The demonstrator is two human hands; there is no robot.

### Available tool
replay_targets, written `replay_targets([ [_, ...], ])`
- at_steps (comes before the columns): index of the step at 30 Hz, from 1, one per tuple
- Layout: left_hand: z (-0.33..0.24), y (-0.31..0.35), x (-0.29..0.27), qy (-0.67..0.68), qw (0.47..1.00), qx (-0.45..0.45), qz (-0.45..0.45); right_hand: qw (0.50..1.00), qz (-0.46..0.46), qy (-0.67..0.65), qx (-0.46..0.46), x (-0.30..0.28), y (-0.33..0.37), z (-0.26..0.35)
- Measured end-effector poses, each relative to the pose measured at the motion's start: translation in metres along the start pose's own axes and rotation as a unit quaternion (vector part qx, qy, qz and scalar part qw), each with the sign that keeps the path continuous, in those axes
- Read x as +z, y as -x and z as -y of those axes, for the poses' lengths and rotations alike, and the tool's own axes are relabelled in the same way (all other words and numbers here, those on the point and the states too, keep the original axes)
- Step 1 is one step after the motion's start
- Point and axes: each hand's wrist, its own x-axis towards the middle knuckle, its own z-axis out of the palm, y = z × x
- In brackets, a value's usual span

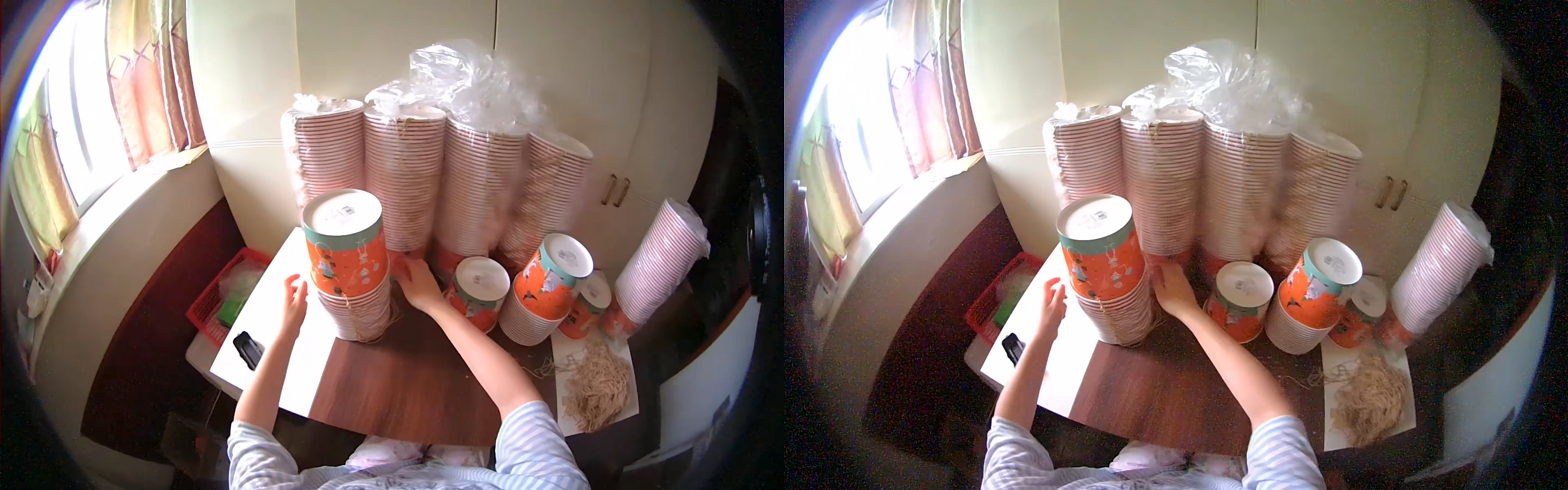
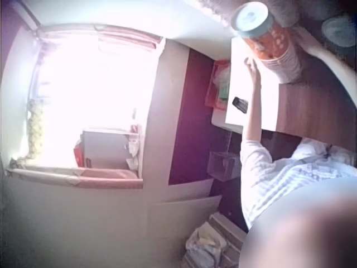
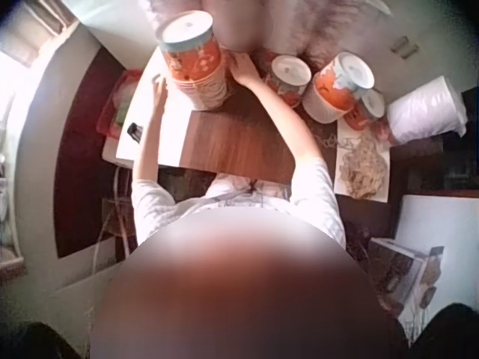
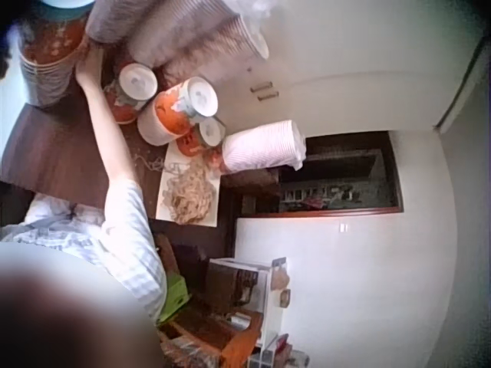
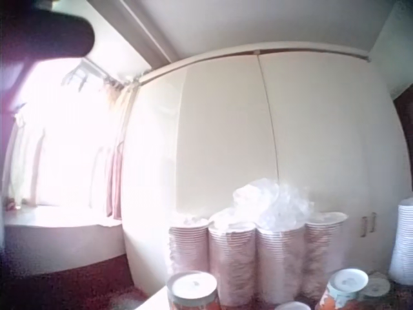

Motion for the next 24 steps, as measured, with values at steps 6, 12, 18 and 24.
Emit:
replay_targets([
  [6,0.025,0.116,-0.003,-0.119,0.990,0.008,0.074,0.939,-0.010,0.342,-0.029,-0.099,0.059,0.023],
  [12,0.021,0.189,0.043,-0.090,0.985,0.009,0.146,0.937,-0.020,0.347,0.000,-0.126,0.088,-0.011],
  [18,-0.005,0.188,0.063,-0.145,0.969,0.071,0.187,0.985,-0.065,0.128,0.096,-0.145,0.101,-0.015],
  [24,-0.031,0.185,0.057,-0.123,0.976,0.062,0.170,0.779,-0.099,-0.508,0.355,-0.193,0.123,0.034],
])
